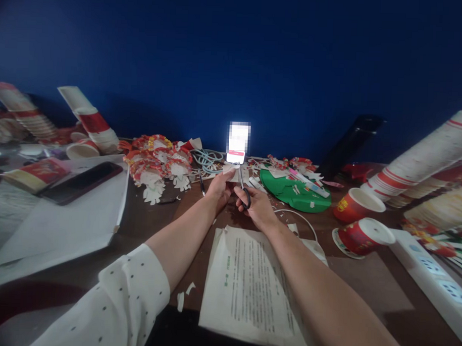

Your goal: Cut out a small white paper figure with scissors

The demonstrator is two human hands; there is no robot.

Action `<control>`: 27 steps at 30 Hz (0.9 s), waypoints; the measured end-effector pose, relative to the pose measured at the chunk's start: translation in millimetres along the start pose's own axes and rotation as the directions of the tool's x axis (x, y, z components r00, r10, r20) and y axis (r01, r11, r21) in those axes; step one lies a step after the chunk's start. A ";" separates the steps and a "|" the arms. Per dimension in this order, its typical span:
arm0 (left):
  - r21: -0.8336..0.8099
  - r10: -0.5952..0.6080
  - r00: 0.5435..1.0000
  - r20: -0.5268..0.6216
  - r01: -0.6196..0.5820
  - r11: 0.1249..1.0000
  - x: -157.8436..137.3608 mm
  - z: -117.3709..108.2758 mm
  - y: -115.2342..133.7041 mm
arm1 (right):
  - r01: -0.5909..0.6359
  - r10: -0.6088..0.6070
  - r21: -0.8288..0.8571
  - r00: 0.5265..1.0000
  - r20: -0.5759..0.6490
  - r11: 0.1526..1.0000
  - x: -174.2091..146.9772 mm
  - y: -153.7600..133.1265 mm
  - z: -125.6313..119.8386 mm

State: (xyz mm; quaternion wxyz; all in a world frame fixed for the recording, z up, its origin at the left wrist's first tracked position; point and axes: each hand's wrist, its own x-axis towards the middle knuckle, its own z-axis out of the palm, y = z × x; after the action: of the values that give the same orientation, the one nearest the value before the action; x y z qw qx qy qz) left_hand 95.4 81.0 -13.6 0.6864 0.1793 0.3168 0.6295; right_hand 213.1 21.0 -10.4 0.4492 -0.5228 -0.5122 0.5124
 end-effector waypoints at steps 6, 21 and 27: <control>-0.035 0.038 0.999 0.002 -0.038 0.999 1.8 0.4 1.1 | 0.052 -0.052 -0.001 0.997 -0.057 0.999 -2.8 -1.9 -0.4; 0.206 0.134 0.988 0.075 -0.147 0.967 15.6 -11.5 -0.9 | 0.135 -0.118 0.057 0.965 -0.235 0.989 5.2 -0.3 -13.9; 0.214 0.154 0.988 0.014 -0.154 0.965 18.2 -14.2 0.3 | 0.076 -0.071 0.030 0.987 -0.145 0.997 4.6 -0.7 -14.7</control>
State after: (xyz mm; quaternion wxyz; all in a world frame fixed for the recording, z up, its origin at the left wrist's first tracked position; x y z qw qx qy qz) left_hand 85.9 96.7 -27.7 0.6116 0.2754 0.3690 0.6434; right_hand 227.5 26.4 -9.0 0.5127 -0.5312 -0.4882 0.4654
